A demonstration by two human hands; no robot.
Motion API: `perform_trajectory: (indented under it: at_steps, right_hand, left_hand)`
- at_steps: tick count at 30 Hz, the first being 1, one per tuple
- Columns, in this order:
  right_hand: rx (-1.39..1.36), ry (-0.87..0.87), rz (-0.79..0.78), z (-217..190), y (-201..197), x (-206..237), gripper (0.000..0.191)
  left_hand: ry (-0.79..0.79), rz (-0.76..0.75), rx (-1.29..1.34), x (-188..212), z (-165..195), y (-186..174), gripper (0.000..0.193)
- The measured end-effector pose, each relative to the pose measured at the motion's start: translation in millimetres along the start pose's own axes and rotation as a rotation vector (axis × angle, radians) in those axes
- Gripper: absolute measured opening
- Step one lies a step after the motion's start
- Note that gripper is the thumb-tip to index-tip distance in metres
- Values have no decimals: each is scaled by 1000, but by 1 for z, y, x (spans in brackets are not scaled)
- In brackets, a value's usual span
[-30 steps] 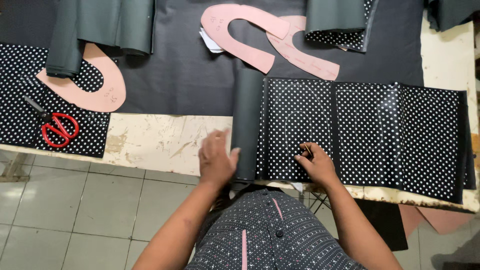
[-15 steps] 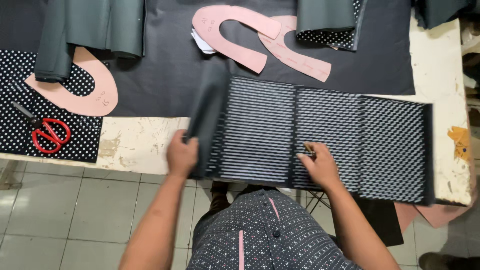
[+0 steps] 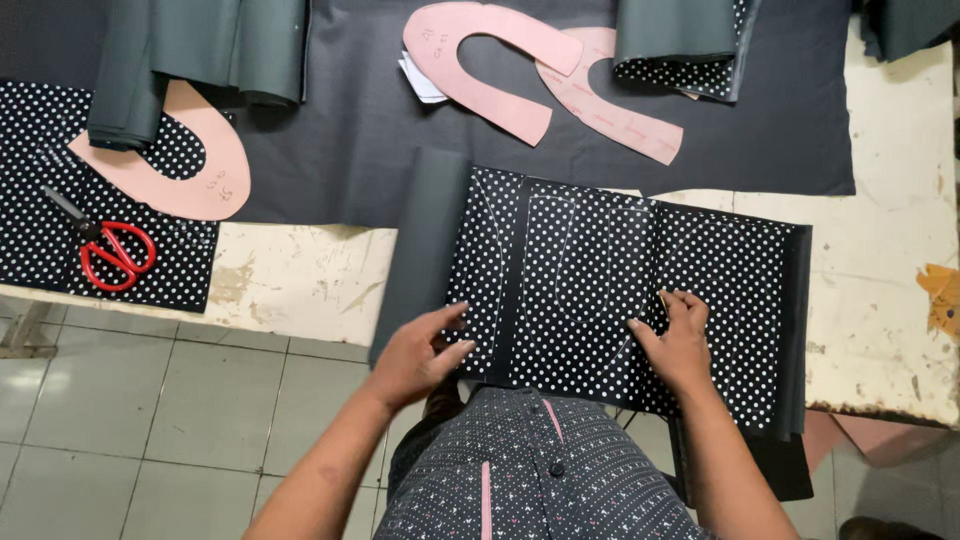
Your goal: The person places a pink paper pattern on a black polka-dotted fabric, traces its outline with a pencil, and cuts the fabric along the traced line using scissors. The person then folds the cut fabric and places it aside.
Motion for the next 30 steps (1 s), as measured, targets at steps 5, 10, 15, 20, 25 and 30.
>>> perform_trajectory:
  at_steps: [5,10,15,20,25,30]
  right_hand:
    - [-69,165,-87,5,0,5,76]
    - [23,119,-83,-5,-5,4,76]
    - [-69,154,-183,-24,0,4,72]
    - [20,-134,-146,-63,9,-10,60]
    - [122,-136,-181,-70,22,-15,53]
    - [24,-254,-127,-68,19,-7,52]
  left_hand:
    - [74,597,-348,-5,12,-35,49]
    - [-114,474,-188,-31,-22,-32,66]
    - [-143,605,-12,-33,-57,-47,40]
    - [-244,809,-332,-7,-85,-108,32]
    - [-274,809,-732,-5,-59,-120,51]
    - [-220,239,-236,-21,-3,-55,76]
Point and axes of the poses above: each hand's wrist, its own x-axis away from the middle knuckle, its own y-axis out of the palm, z = x × y, the point moved 5 cm from there along -x, towards the middle knuckle, and after that the axes turned 5 degrees about -x, right-handed, at the moved point
